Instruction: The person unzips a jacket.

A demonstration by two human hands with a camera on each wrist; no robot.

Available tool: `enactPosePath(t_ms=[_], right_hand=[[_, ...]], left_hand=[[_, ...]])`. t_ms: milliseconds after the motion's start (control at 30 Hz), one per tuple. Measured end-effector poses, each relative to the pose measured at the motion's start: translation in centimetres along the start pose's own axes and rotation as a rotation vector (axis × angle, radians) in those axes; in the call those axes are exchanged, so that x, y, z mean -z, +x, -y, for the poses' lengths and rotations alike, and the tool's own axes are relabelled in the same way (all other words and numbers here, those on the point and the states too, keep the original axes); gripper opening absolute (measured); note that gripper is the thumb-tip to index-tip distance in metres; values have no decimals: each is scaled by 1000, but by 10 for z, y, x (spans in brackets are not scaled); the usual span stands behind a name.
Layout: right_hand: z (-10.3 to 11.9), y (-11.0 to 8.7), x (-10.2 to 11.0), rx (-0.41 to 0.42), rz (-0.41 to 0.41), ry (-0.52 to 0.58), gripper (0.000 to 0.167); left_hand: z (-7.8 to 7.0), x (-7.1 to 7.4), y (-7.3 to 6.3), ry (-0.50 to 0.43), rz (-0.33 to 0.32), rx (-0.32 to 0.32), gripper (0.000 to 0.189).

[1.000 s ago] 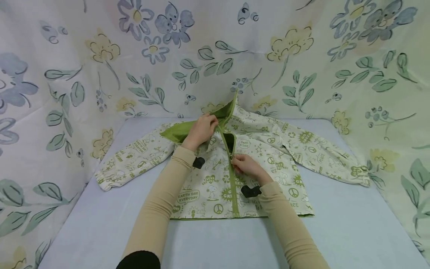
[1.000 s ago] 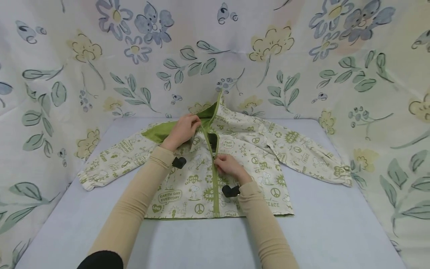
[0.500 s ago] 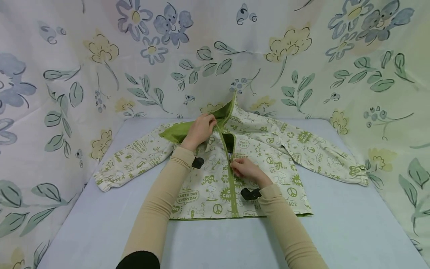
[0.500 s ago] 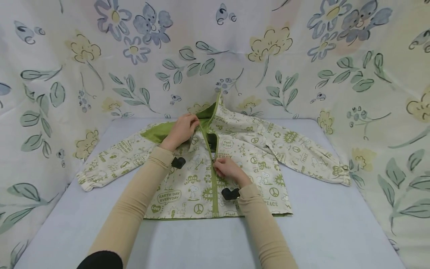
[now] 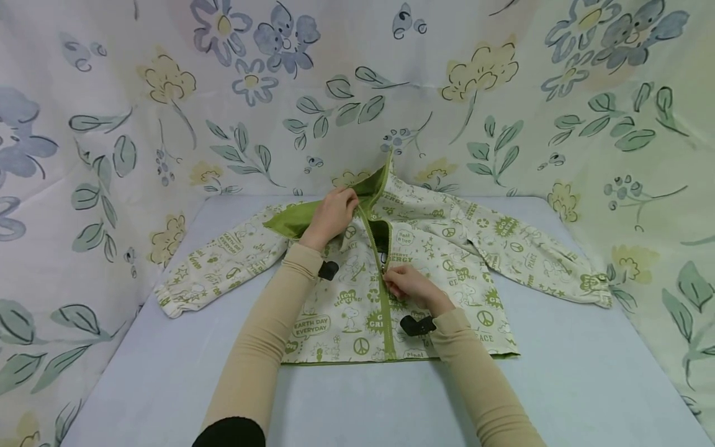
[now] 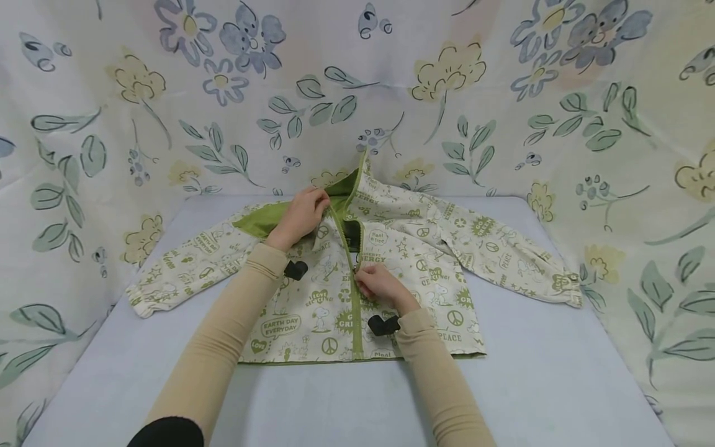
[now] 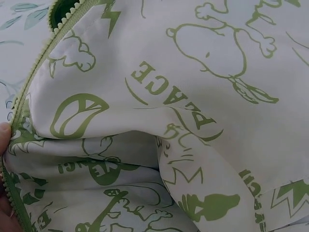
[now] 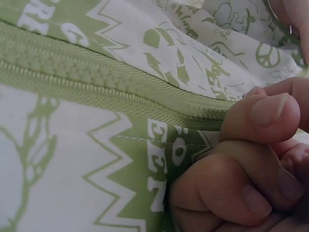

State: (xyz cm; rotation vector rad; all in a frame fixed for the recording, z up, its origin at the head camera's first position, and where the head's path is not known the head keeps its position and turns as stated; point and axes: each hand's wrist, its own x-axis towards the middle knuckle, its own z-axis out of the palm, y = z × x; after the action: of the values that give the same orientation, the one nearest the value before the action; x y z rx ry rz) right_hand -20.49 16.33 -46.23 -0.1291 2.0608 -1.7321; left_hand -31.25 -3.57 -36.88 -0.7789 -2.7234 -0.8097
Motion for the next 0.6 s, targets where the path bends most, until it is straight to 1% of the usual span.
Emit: enactPosePath(t_ms=[100,233,467,600], right_hand=[[-2,0,-1,-25,3,31,31],[-4,0,-2,-40,2,41,29],[-4,-3,-2,-42,16,62,28],[-4,-6,-4,-50,4,93,28]], left_hand=[[0,0,0,1,-1,-2,20],[1,0,0,-7,6,0,21],[1,1,0,-15,4,6,21],[1,1,0,-9,-8,3,20]])
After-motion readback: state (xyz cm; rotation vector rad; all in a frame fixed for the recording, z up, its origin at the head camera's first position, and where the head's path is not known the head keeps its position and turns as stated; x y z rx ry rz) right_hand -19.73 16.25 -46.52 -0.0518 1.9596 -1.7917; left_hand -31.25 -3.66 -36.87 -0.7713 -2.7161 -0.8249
